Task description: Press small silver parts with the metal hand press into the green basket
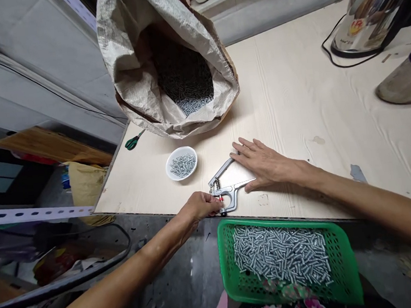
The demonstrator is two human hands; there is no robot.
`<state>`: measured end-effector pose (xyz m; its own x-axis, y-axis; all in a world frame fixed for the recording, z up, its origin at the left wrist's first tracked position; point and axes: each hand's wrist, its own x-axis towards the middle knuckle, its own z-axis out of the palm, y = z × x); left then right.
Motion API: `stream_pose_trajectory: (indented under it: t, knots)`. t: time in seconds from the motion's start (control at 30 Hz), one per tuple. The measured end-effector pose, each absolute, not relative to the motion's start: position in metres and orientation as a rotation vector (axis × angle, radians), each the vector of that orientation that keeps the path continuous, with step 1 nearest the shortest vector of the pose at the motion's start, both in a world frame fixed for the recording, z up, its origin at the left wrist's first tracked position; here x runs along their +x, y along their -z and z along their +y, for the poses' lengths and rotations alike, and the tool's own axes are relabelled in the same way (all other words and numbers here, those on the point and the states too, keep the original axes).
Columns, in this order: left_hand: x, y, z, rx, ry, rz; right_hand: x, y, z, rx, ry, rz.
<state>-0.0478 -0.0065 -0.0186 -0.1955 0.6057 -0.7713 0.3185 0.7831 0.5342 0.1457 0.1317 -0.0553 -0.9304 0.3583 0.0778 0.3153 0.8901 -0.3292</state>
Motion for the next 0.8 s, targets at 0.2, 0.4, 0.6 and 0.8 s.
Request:
stream_pose_trajectory:
  t: [0.2, 0.4, 0.6, 0.8]
  knots:
    - [-0.05, 0.024, -0.011, 0.817, -0.219, 1.854, 0.134, 0.046, 0.145, -0.418, -0.371, -3.085]
    - [-0.032, 0.013, -0.018, 1.587, -0.106, 2.187, 0.138, 0.036, 0.127, -0.512, -0.375, -3.078]
    - [-0.012, 0.022, 0.009, 2.178, -0.071, 1.879, 0.144, 0.032, 0.118, -0.573, -0.362, -3.062]
    - [0.003, 0.018, 0.027, 2.14, 0.12, 1.925, 0.148, 0.026, 0.116, -0.603, -0.365, -3.096]
